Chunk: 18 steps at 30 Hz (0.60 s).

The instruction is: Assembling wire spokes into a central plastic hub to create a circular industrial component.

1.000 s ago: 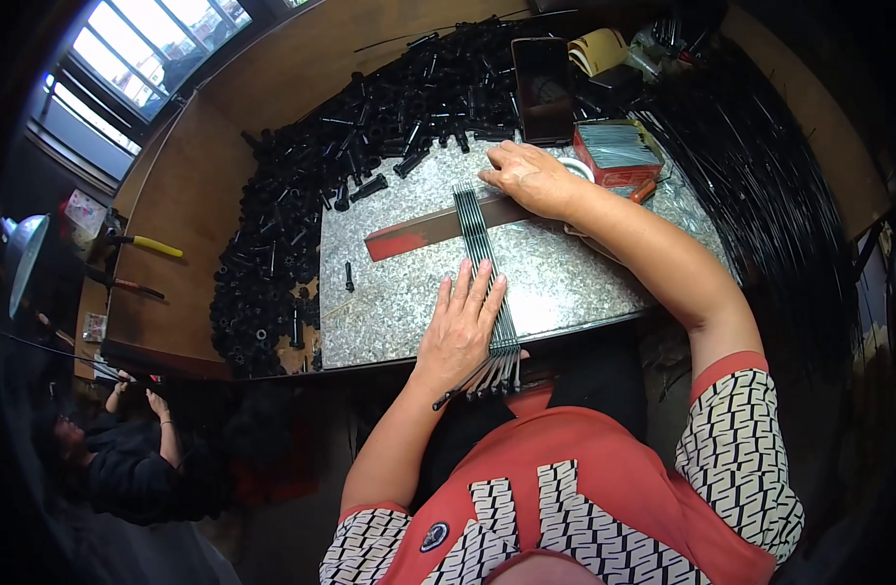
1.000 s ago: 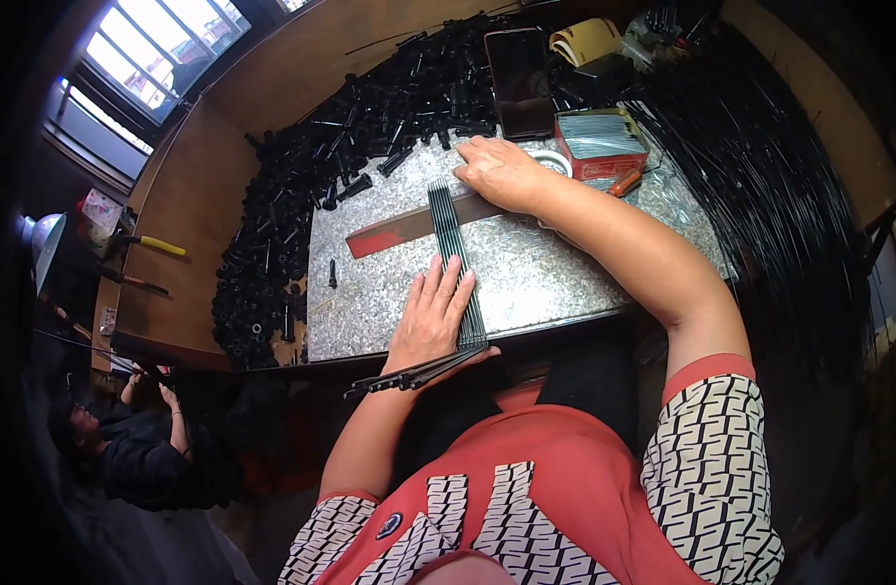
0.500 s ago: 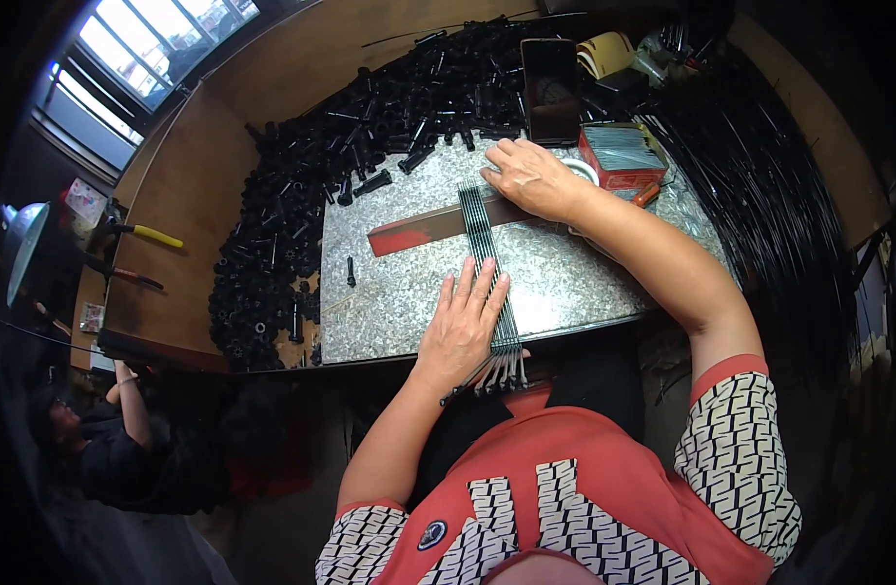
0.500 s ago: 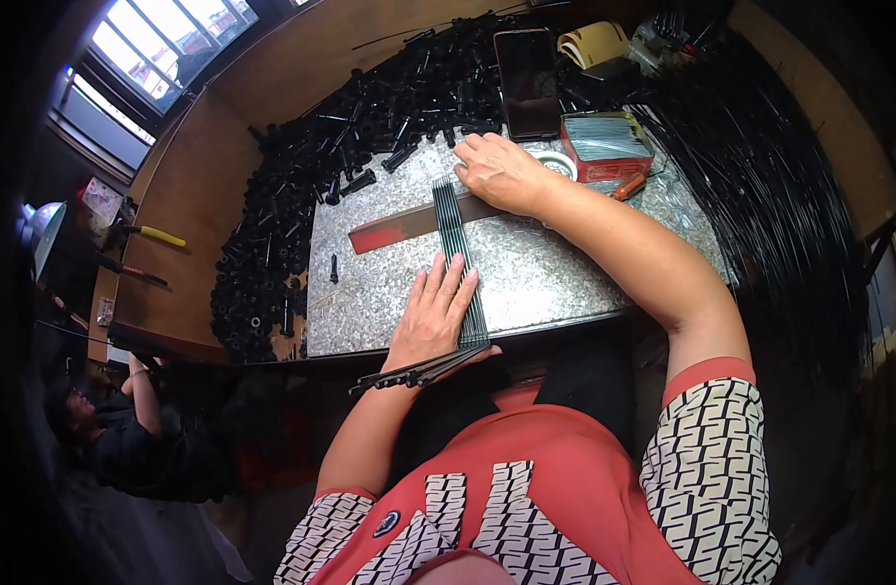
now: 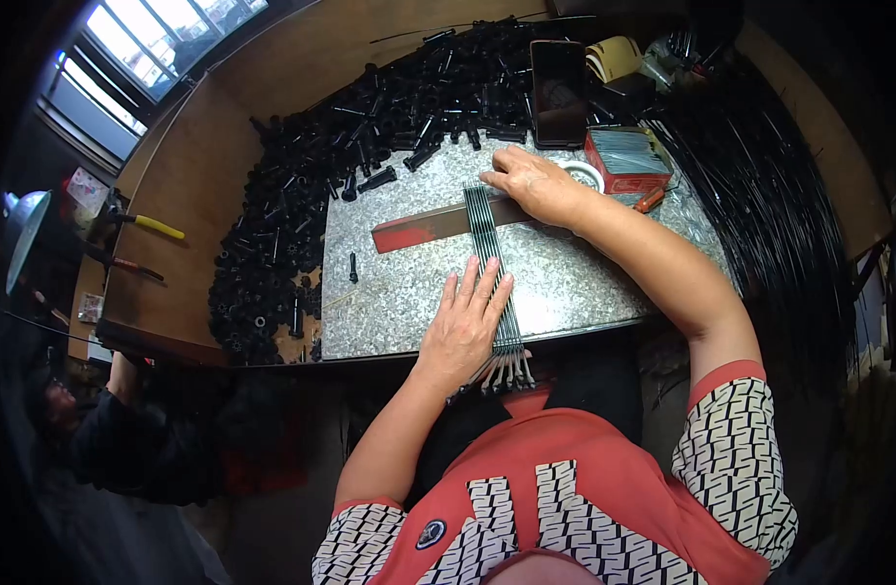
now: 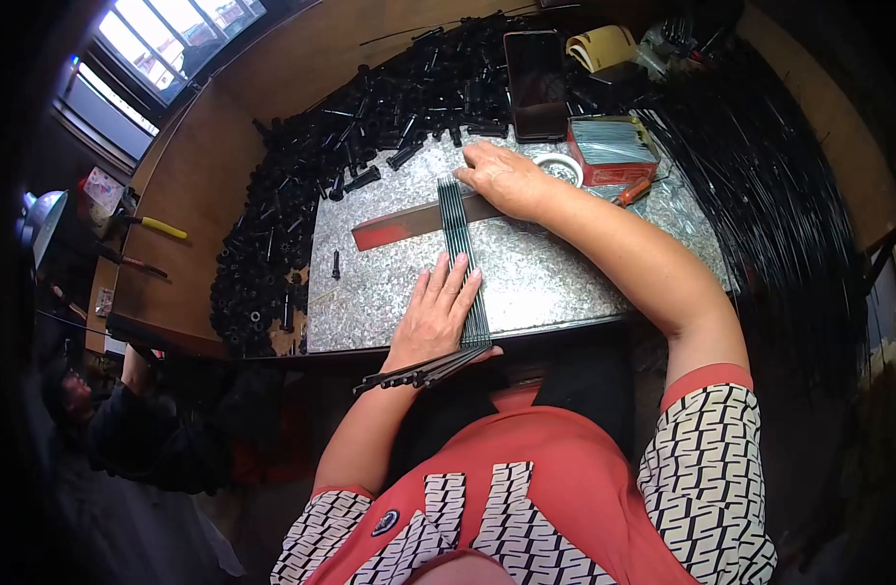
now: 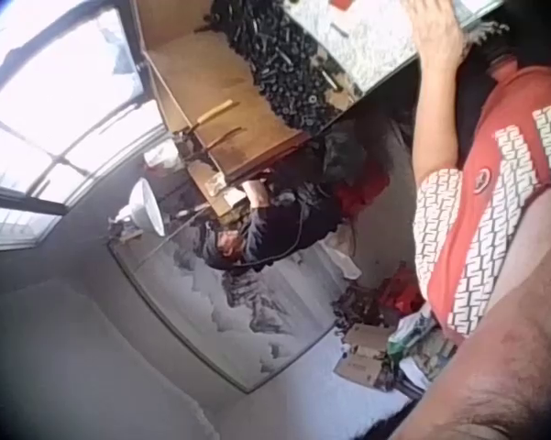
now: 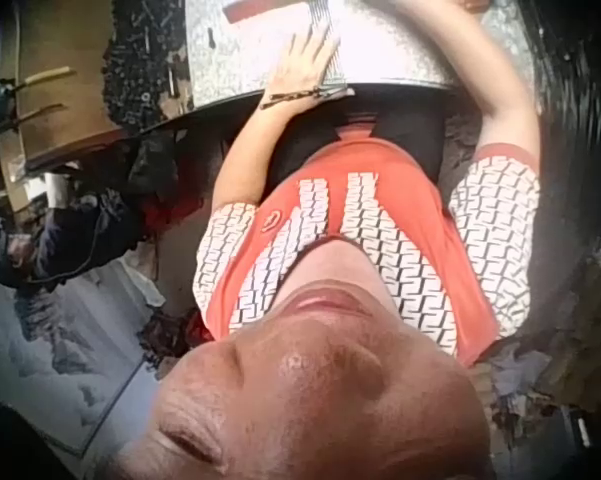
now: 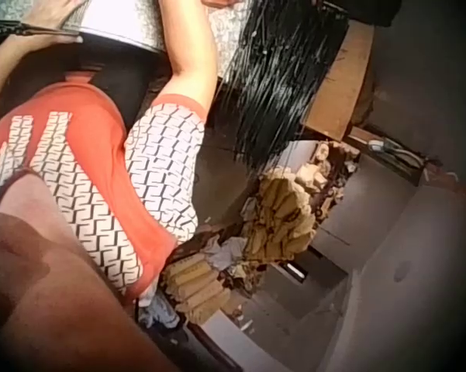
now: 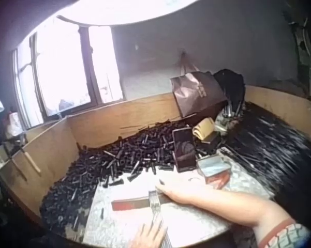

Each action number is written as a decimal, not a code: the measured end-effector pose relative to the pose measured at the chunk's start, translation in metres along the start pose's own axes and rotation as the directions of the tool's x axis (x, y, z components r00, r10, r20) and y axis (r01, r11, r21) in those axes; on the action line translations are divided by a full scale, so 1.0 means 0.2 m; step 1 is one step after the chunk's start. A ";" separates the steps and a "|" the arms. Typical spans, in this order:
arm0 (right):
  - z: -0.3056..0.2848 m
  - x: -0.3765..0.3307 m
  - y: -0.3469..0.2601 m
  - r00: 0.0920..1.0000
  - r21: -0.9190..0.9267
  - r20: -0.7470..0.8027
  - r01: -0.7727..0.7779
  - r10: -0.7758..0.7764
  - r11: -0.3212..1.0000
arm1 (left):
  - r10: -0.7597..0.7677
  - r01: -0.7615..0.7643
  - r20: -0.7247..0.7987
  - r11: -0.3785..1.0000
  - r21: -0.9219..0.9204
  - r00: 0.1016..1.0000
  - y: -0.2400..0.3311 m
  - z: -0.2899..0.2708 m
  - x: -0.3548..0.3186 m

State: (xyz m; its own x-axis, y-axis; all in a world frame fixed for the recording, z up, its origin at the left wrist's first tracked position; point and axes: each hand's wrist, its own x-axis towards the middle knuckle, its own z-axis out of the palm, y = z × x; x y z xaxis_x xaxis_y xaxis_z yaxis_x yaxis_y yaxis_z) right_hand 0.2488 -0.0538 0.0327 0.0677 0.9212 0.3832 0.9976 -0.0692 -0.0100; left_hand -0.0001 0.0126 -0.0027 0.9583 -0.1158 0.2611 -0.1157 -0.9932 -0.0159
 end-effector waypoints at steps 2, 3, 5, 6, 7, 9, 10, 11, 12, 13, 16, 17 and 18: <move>-0.01 0.00 -0.01 0.998 0.148 -0.057 0.021 -0.013 0.989 | -0.013 0.013 0.000 1.000 -0.011 1.000 0.00 -0.01 0.00; -0.02 0.00 -0.02 0.993 0.292 -0.114 0.046 -0.013 0.955 | -0.023 0.023 0.002 0.999 -0.036 1.000 0.01 -0.02 0.00; -0.06 -0.02 0.00 0.987 0.288 -0.157 0.019 0.027 0.957 | -0.053 0.053 0.001 0.997 -0.062 0.999 0.01 -0.03 -0.01; -0.10 -0.04 0.01 0.979 0.176 -0.180 -0.062 0.094 0.982 | -0.048 0.049 0.014 0.996 -0.079 0.999 0.01 -0.04 -0.01; -0.11 -0.06 0.07 0.964 0.044 -0.230 -0.127 0.134 0.991 | -0.043 0.045 0.026 0.994 -0.096 0.999 0.01 -0.04 -0.01; -0.22 -0.14 0.19 0.945 -0.131 -0.272 -0.221 0.179 0.966 | -0.051 0.055 0.038 0.992 -0.111 0.998 0.01 -0.05 -0.02; -0.28 -0.19 0.23 0.940 -0.203 -0.200 -0.315 0.276 0.927 | -0.054 0.059 0.047 0.991 -0.119 0.997 0.01 -0.05 -0.02; -0.29 -0.26 0.33 0.926 -0.282 -0.222 -0.362 0.307 0.889 | -0.042 0.048 0.051 0.990 -0.129 0.998 0.01 -0.05 -0.01; -0.30 -0.33 0.44 0.915 -0.386 -0.183 -0.402 0.358 0.830 | -0.043 0.047 0.029 0.987 -0.155 0.999 0.02 -0.05 0.00; -0.32 -0.38 0.49 0.891 -0.381 -0.111 -0.446 0.439 0.810 | -0.042 0.046 0.026 0.986 -0.162 0.999 0.01 -0.05 -0.01; -0.37 -0.43 0.50 0.773 -0.288 0.097 -0.581 0.627 0.761 | -0.046 0.050 0.042 0.994 -0.100 0.998 0.01 -0.07 -0.02; -0.39 -0.43 0.48 0.765 -0.230 0.120 -0.599 0.633 0.767 | -0.043 0.048 0.043 0.993 -0.104 0.998 0.01 -0.07 -0.02; -0.40 -0.43 0.46 0.757 -0.170 0.142 -0.616 0.638 0.769 | -0.024 0.027 0.027 0.993 -0.113 0.999 0.01 -0.07 -0.02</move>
State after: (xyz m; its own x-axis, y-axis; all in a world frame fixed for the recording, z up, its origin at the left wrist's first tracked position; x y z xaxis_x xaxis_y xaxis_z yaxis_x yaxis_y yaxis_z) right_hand 0.3340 -0.1693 0.0731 0.6899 0.7077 0.1521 0.7226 -0.6858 -0.0868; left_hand -0.0086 0.0123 0.0104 0.9675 -0.0923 0.2353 -0.1187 -0.9878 0.1005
